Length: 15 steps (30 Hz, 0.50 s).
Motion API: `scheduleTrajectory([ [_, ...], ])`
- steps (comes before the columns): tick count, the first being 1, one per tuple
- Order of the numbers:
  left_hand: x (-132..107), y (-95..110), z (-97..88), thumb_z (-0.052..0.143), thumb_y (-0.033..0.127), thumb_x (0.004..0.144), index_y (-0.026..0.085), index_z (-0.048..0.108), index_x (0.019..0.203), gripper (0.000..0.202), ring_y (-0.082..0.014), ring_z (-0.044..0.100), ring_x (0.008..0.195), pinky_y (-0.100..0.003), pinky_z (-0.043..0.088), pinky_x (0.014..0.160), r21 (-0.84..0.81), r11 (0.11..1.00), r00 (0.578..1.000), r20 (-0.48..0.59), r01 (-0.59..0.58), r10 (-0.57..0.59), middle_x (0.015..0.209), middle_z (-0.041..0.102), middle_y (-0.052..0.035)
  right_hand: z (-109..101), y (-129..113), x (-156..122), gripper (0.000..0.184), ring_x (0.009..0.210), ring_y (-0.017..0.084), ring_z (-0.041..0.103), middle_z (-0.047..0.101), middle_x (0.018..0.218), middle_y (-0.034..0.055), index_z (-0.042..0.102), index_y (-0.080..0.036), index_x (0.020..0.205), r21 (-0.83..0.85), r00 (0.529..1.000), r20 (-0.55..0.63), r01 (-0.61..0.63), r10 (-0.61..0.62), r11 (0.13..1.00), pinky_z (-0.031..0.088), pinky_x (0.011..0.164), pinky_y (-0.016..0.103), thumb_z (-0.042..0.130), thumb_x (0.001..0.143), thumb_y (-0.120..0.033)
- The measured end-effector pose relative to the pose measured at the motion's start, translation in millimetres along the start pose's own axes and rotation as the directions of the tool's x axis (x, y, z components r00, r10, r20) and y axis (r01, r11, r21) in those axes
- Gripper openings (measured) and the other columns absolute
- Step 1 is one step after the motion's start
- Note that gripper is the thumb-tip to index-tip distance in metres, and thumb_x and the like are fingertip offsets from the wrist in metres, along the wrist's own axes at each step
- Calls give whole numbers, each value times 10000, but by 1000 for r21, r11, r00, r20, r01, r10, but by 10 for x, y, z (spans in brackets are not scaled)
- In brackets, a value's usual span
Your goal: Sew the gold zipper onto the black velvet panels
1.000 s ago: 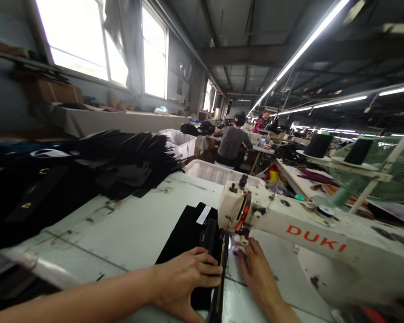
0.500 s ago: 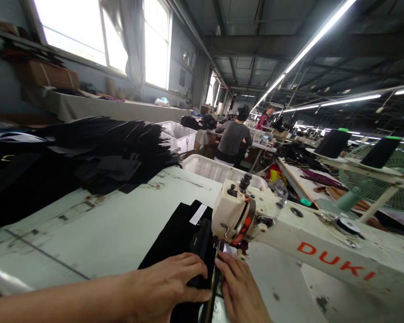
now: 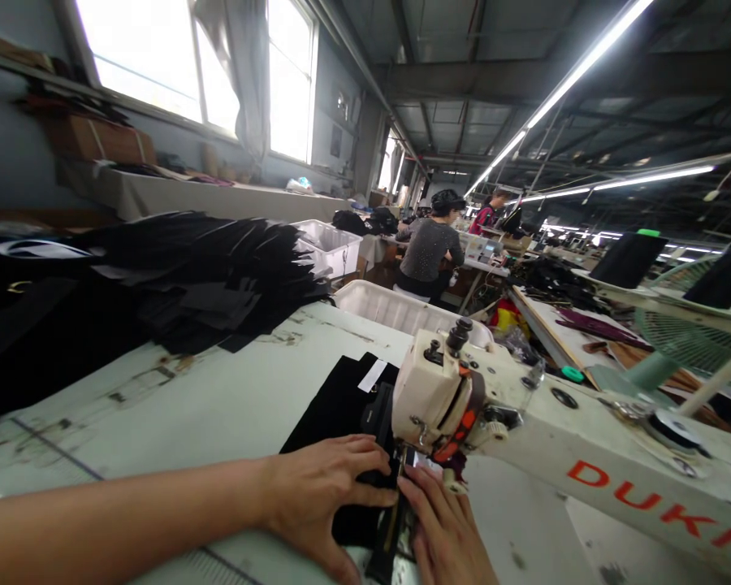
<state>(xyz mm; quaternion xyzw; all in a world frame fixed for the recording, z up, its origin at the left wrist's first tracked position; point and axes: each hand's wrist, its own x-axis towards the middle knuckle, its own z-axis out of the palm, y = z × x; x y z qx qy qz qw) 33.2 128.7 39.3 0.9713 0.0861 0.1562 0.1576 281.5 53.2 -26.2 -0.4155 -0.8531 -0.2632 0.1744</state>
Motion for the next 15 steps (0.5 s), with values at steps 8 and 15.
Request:
scheduleTrajectory([
  [8, 5, -99, 45, 751, 641, 735, 222, 549, 1360, 780, -319, 512, 1211, -455, 301, 1147, 60, 998, 1000, -20, 14, -13, 1318, 527, -131, -53, 20, 9, 535, 1127, 189, 593, 654, 1216, -7, 581, -213, 1192, 62, 998, -68, -11, 15, 998, 407, 983, 340, 416, 718, -27],
  [15, -33, -38, 64, 715, 554, 806, 221, 563, 1338, 645, -294, 564, 1117, -437, 347, 1109, 19, 1000, 999, -31, -19, 20, 1235, 589, -117, -61, 16, -34, 529, 1100, 189, 619, 668, 1192, -2, 576, -219, 1225, 141, 999, -35, 30, -26, 989, 462, 978, 342, 455, 738, -52],
])
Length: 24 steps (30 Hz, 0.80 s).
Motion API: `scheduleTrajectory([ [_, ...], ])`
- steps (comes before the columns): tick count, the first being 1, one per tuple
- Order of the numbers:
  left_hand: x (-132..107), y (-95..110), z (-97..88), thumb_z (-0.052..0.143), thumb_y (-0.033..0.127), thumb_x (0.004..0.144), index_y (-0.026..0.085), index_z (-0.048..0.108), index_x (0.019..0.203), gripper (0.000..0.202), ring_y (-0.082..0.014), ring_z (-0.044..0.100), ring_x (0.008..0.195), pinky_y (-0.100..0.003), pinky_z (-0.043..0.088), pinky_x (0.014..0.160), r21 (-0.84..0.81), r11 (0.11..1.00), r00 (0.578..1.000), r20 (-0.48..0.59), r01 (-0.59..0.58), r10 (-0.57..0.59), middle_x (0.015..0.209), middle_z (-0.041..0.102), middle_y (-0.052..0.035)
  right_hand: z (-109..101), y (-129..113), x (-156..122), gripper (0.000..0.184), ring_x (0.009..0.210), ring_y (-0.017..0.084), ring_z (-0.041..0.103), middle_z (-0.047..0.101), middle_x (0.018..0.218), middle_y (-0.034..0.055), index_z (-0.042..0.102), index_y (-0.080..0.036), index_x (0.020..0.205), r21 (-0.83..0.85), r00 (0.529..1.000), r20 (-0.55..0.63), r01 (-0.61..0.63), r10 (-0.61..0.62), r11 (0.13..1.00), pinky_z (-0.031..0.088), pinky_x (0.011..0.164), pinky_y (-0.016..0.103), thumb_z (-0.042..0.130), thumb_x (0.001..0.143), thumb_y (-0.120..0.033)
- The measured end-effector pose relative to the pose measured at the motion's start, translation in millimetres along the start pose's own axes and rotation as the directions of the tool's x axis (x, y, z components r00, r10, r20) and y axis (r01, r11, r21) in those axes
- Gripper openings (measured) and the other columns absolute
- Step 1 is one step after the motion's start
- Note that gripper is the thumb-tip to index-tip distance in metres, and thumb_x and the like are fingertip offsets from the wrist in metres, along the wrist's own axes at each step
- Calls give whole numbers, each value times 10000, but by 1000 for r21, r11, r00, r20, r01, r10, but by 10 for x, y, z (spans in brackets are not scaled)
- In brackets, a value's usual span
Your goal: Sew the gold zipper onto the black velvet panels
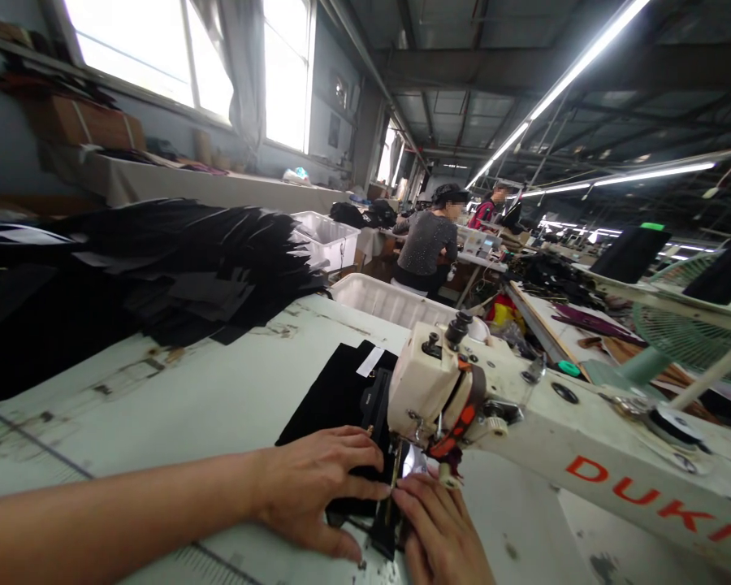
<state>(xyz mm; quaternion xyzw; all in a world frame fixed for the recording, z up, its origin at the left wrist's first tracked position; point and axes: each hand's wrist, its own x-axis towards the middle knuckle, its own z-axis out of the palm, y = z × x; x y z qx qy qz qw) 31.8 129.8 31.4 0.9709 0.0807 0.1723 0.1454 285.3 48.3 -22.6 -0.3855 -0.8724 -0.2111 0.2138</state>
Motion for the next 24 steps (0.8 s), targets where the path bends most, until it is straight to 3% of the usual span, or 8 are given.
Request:
scheduleTrajectory([
  [4, 26, -23, -7, 720, 567, 793, 236, 562, 1342, 660, -290, 563, 1133, -430, 322, 1131, 4, 999, 999, 8, 32, -32, 1246, 587, -100, 62, 5, -34, 543, 1115, 188, 620, 653, 1232, -6, 560, -216, 1273, 3, 1000, 5, -20, 20, 1000, 484, 958, 333, 471, 758, -68],
  [12, 46, -133, 6, 743, 609, 762, 249, 549, 1363, 726, -286, 554, 1183, -430, 294, 1155, -7, 1000, 999, -38, 24, -24, 1298, 571, -92, 118, 28, -27, 534, 1117, 232, 626, 635, 1266, 39, 572, -134, 1259, -162, 999, 1, 49, -50, 986, 526, 867, 364, 467, 737, -92],
  [18, 78, -142, -3, 712, 620, 780, 248, 545, 1372, 718, -294, 520, 1234, -446, 259, 1172, -9, 998, 998, -9, 56, -56, 1345, 547, -98, 122, 8, -3, 540, 1116, 238, 628, 624, 1283, 61, 556, -126, 1283, -176, 1000, 10, 4, -2, 984, 532, 873, 374, 473, 750, -104],
  [24, 58, -153, 35, 736, 596, 773, 281, 527, 1389, 723, -293, 529, 1233, -454, 247, 1180, -23, 998, 997, -45, 60, -61, 1348, 547, -86, 101, -11, 1, 534, 1125, 237, 623, 617, 1293, 64, 545, -119, 1287, -171, 1000, -8, -11, 10, 985, 517, 897, 379, 466, 759, -107],
])
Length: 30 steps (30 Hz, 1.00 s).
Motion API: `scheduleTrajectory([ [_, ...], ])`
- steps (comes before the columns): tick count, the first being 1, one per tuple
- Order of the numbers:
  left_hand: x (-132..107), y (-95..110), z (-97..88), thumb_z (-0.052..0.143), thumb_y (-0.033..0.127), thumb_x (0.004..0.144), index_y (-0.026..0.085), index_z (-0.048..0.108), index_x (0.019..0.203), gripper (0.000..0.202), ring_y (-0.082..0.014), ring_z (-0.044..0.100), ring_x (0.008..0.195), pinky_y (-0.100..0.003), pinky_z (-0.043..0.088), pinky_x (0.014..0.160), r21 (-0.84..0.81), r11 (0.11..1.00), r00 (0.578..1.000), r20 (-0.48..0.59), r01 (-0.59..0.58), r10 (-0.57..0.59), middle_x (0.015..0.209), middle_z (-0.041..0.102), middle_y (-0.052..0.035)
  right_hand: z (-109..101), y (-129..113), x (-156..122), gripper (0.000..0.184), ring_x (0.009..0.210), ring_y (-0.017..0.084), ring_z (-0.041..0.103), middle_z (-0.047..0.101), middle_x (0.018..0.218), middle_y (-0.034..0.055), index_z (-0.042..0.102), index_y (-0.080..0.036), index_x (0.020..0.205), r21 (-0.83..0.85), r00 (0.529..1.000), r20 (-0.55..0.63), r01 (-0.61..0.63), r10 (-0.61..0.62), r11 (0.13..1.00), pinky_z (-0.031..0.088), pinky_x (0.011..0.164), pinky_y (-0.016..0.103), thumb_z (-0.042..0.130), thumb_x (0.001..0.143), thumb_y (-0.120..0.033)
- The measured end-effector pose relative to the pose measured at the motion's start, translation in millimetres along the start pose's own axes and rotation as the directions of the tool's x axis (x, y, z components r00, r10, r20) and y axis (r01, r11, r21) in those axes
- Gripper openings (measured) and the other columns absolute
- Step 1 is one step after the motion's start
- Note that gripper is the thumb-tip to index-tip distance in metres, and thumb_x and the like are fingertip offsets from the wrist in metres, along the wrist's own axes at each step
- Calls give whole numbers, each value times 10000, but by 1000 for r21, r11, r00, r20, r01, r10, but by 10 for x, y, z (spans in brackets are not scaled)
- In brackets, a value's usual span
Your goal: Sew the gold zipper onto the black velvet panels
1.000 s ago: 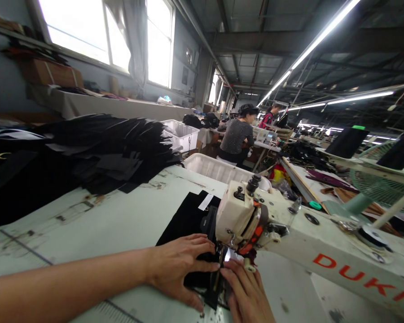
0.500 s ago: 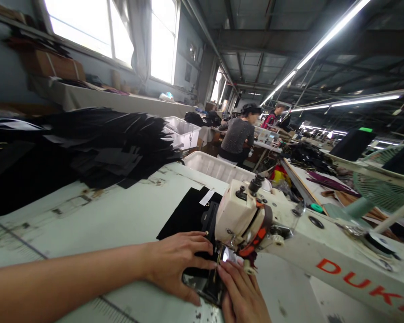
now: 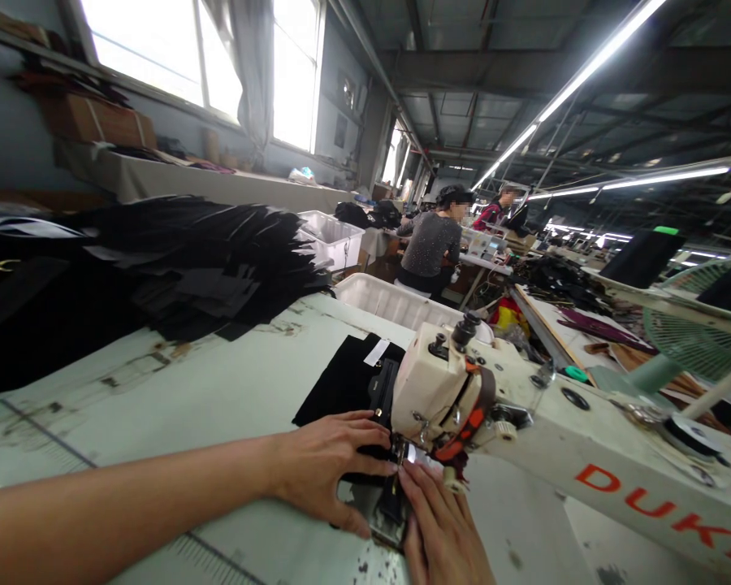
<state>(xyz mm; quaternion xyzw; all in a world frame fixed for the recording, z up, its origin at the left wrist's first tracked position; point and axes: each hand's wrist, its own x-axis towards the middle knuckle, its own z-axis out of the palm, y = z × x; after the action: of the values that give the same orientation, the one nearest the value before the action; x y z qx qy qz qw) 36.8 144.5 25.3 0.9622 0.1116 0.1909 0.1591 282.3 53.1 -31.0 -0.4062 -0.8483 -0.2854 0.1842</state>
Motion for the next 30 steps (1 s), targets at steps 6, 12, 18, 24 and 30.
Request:
scheduleTrajectory([
  [6, 3, -18, 12, 728, 598, 780, 274, 551, 1366, 693, -278, 532, 1235, -434, 224, 1193, -10, 1000, 1000, -14, -2, 2, 1343, 551, -77, -39, -10, 7, 500, 1133, 228, 618, 614, 1298, 54, 537, -132, 1295, 7, 1000, -4, -23, 23, 1000, 494, 917, 374, 462, 801, -125],
  [12, 14, -32, 25, 728, 590, 785, 258, 560, 1363, 687, -283, 518, 1253, -437, 209, 1198, 1, 1000, 1000, -4, 7, -7, 1374, 532, -86, -46, -16, 15, 521, 1156, 220, 604, 577, 1348, 65, 499, -113, 1341, 16, 999, 17, -31, 31, 999, 502, 926, 377, 463, 821, -127],
  [18, -17, -92, -75, 701, 492, 838, 240, 650, 1258, 492, -258, 560, 1216, -396, 297, 1167, -102, 995, 1000, -9, 3, -4, 1299, 592, -79, -68, -38, 39, 529, 1164, 221, 593, 582, 1340, 71, 494, -123, 1343, 41, 997, 21, -76, 75, 996, 517, 922, 372, 450, 816, -107],
  [24, 90, -353, -248, 414, 262, 1008, 163, 598, 1283, 345, -238, 557, 1217, -351, 437, 1051, -3, 992, 988, -89, 125, -125, 1386, 516, -126, -69, -57, 7, 501, 1096, 220, 614, 615, 1274, 80, 522, -153, 1295, 98, 986, 11, -166, 166, 981, 537, 920, 367, 445, 807, -71],
  [30, 178, -465, -207, 463, 297, 983, 169, 545, 1326, 375, -302, 407, 1357, -501, 275, 1142, 186, 975, 992, 15, 117, -122, 1416, 497, -141, -129, -45, 36, 487, 1079, 202, 611, 628, 1225, 70, 523, -179, 1271, 149, 970, -62, -225, 236, 963, 542, 915, 332, 424, 814, -44],
])
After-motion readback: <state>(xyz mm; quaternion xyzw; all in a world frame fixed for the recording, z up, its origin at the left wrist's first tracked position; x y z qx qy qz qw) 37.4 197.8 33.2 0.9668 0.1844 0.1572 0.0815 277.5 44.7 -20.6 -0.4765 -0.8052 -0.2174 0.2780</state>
